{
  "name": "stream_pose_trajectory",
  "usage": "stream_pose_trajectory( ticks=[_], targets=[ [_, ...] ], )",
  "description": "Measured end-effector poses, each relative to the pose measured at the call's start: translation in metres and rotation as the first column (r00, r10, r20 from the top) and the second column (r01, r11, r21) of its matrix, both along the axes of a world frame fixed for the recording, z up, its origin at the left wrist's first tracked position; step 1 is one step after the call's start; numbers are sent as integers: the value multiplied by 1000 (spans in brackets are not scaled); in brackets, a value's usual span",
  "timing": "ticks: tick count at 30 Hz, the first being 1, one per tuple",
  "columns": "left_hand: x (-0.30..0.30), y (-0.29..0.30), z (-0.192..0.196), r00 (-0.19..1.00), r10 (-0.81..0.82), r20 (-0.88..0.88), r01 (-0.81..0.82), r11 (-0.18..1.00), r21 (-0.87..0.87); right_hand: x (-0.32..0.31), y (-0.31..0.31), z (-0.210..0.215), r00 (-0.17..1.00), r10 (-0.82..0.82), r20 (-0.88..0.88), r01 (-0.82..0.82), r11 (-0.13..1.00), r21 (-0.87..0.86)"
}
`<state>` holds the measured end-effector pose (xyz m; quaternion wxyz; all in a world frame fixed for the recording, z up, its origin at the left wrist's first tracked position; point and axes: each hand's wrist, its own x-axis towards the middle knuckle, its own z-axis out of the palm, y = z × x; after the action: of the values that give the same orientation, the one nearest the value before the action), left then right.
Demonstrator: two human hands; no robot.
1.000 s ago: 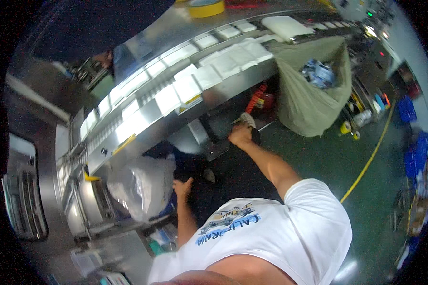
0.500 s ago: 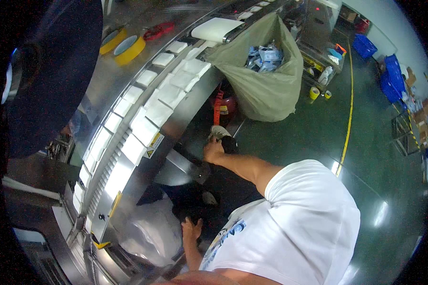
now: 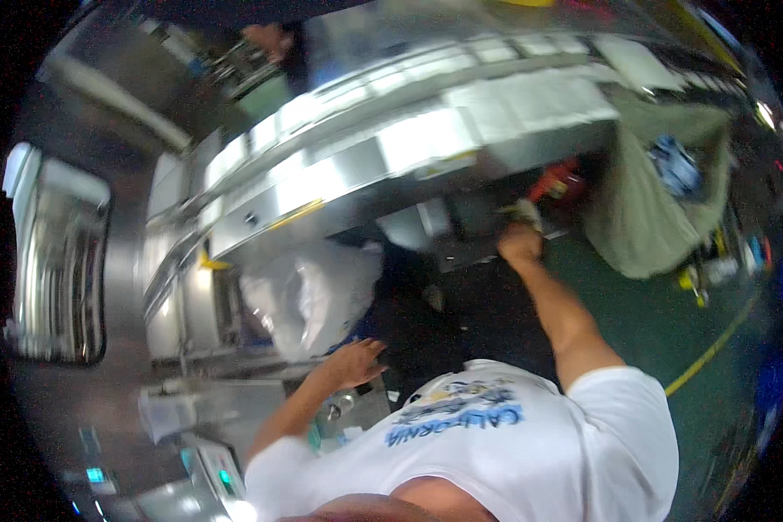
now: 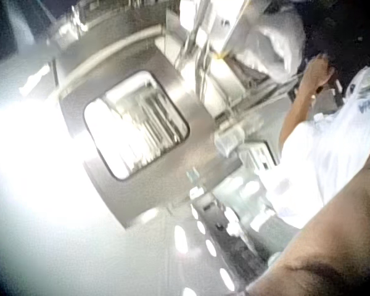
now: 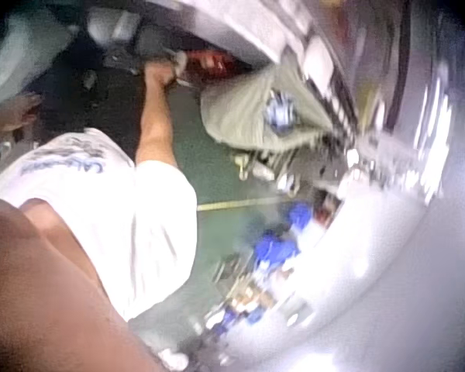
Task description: The person handles white rectangular blocks moving along a conveyor belt in a factory setting. They pick up the blocks, inspect them, and place them back onto the line or into a plastic bag. The person also uses a red coiled air hose to clean the machinery.
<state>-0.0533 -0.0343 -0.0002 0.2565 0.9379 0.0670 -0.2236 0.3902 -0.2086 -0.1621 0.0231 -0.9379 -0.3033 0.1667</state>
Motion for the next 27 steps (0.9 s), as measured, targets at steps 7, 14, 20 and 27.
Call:
stream_pose_trajectory(
  ticks=[7, 14, 20, 27],
  targets=[
    [3, -8, -1, 998, -65, -21, 62, 990, -127, -3, 10, -5, 991, -54, 125, 59, 998, -33],
    [-8, -15, 19, 985, -145, -89, 131, 980, -149, -17, 19, 11, 979, 52, 195, -26, 991, -134],
    [-19, -14, 22, 993, -93, -74, 78, 979, -186, -15, 24, -4, 982, 72, 175, -77, 997, 25],
    [-6, -8, 37, 973, -158, -168, 135, 981, -139, 8, 11, -32, 987, 65, 148, -39, 984, -175]
  ],
)
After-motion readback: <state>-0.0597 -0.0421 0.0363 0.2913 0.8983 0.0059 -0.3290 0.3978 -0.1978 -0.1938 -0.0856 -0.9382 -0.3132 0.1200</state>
